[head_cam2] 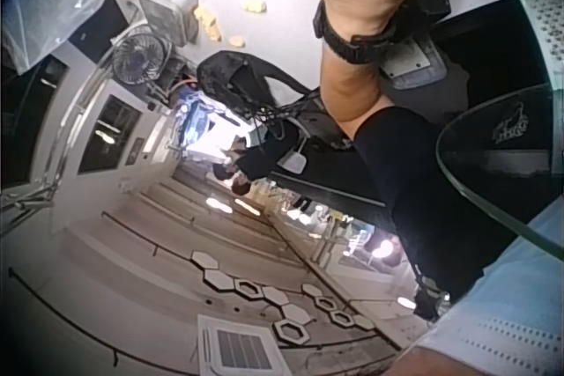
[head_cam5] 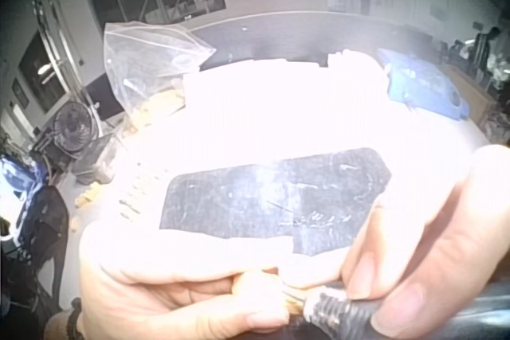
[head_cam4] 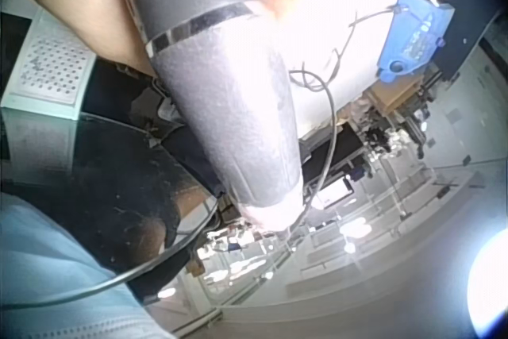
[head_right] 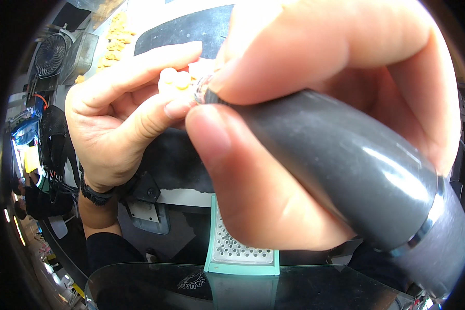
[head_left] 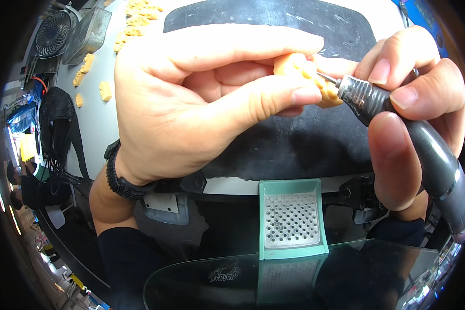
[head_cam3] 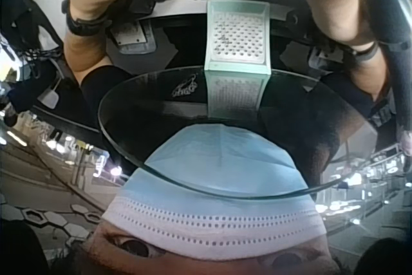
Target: Using a rotary tool to polish and refine a dental bridge prosthetic at a dental lab workstation.
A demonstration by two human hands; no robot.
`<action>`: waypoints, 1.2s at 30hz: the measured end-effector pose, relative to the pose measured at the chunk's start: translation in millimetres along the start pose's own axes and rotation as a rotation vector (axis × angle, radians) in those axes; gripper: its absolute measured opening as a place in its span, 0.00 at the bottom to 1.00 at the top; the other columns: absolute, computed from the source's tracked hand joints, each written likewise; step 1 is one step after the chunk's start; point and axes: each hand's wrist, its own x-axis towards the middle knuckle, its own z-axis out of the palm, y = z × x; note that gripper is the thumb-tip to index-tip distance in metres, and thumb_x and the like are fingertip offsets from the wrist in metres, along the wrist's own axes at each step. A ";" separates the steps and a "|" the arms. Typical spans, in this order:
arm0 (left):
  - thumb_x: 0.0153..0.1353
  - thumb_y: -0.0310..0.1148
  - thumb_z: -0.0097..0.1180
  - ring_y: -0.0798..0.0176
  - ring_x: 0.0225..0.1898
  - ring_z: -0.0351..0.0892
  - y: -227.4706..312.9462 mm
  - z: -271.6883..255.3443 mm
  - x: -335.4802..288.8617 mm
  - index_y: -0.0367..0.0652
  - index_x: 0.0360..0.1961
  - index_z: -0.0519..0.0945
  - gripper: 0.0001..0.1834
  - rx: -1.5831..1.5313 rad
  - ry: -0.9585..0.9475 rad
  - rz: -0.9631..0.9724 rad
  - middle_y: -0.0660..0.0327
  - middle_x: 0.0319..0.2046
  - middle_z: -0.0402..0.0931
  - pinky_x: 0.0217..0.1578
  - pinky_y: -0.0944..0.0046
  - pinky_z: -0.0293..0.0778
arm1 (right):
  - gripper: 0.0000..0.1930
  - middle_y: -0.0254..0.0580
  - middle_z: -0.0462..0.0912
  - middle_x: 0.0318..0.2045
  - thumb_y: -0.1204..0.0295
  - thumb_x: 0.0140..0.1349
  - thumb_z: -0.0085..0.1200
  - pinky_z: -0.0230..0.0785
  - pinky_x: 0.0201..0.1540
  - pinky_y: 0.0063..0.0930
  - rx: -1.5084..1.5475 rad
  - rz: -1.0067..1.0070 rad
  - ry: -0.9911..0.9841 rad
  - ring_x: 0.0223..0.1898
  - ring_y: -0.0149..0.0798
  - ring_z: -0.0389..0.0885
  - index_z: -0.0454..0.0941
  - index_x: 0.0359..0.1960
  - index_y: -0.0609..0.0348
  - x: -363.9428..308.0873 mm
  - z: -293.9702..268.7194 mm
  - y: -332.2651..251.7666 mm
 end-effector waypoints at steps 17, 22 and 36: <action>0.63 0.20 0.62 0.60 0.46 0.84 -2.2 4.0 1.3 0.27 0.56 0.78 0.20 0.008 0.016 -0.007 0.48 0.49 0.82 0.46 0.61 0.84 | 0.12 0.43 0.72 0.43 0.68 0.63 0.63 0.76 0.48 0.34 0.030 0.017 0.051 0.39 0.34 0.76 0.73 0.44 0.47 -1.2 5.3 0.2; 0.68 0.24 0.58 0.62 0.46 0.84 -4.7 3.0 0.6 0.28 0.56 0.78 0.18 0.010 -0.007 -0.019 0.50 0.50 0.82 0.47 0.63 0.83 | 0.11 0.42 0.71 0.43 0.68 0.64 0.62 0.76 0.48 0.35 0.064 0.031 0.091 0.39 0.34 0.75 0.73 0.43 0.47 -1.6 9.2 0.5; 0.69 0.27 0.58 0.63 0.49 0.83 -14.0 -13.3 2.3 0.29 0.55 0.80 0.16 0.257 0.005 0.137 0.51 0.51 0.83 0.52 0.65 0.78 | 0.10 0.43 0.73 0.43 0.68 0.64 0.61 0.76 0.49 0.36 -0.021 0.014 0.007 0.38 0.34 0.75 0.74 0.44 0.46 3.5 3.9 -2.0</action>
